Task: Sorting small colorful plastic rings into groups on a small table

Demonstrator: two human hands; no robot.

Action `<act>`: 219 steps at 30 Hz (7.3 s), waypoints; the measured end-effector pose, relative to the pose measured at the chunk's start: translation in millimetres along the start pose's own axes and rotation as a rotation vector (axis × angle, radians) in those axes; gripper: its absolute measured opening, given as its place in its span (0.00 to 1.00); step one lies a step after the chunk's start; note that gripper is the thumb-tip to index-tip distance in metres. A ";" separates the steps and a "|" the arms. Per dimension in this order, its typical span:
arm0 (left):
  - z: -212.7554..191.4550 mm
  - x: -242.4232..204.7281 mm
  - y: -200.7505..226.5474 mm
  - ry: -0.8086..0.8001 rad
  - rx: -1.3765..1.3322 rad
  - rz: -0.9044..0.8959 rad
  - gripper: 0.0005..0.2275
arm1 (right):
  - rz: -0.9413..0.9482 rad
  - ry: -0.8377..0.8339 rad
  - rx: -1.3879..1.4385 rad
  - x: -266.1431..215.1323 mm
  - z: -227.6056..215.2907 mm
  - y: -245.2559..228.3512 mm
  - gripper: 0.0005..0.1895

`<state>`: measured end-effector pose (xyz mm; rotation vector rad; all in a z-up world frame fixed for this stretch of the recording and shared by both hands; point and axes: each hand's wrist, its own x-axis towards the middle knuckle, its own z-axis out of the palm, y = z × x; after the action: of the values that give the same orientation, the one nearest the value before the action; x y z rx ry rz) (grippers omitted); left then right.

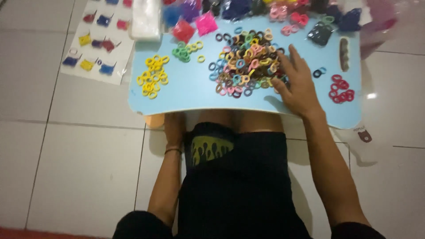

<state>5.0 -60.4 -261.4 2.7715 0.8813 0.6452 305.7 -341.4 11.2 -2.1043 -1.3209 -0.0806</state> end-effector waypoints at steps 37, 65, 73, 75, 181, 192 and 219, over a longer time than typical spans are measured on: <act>-254.2 131.1 111.0 0.046 -0.023 -0.232 0.27 | 0.003 0.021 -0.012 -4.1 8.8 27.1 0.37; 4.5 51.8 -165.5 -0.070 -0.234 -0.465 0.36 | 0.054 -0.017 -0.008 -1.9 2.7 17.6 0.38; -110.0 58.1 -100.1 0.147 -0.456 -0.405 0.11 | 0.043 0.003 -0.010 -1.2 1.6 16.0 0.39; -105.6 46.4 -130.7 0.249 -0.153 -0.283 0.09 | 0.070 -0.010 0.000 -1.0 1.7 14.9 0.38; -227.7 110.1 263.2 0.001 -0.359 0.610 0.14 | -0.252 -0.029 0.312 -32.4 -55.0 -95.5 0.07; -221.9 128.8 257.7 -0.484 -0.301 0.658 0.20 | -0.177 -0.383 0.396 -24.3 -80.0 -94.6 0.15; -260.8 107.9 250.2 -1.019 -0.619 0.435 0.11 | -0.048 -1.002 0.294 -35.2 -34.4 -107.7 0.27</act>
<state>95.3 -195.0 79.2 2.2104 -0.1295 -0.4138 208.9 -357.1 77.5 -1.8746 -1.7602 1.2068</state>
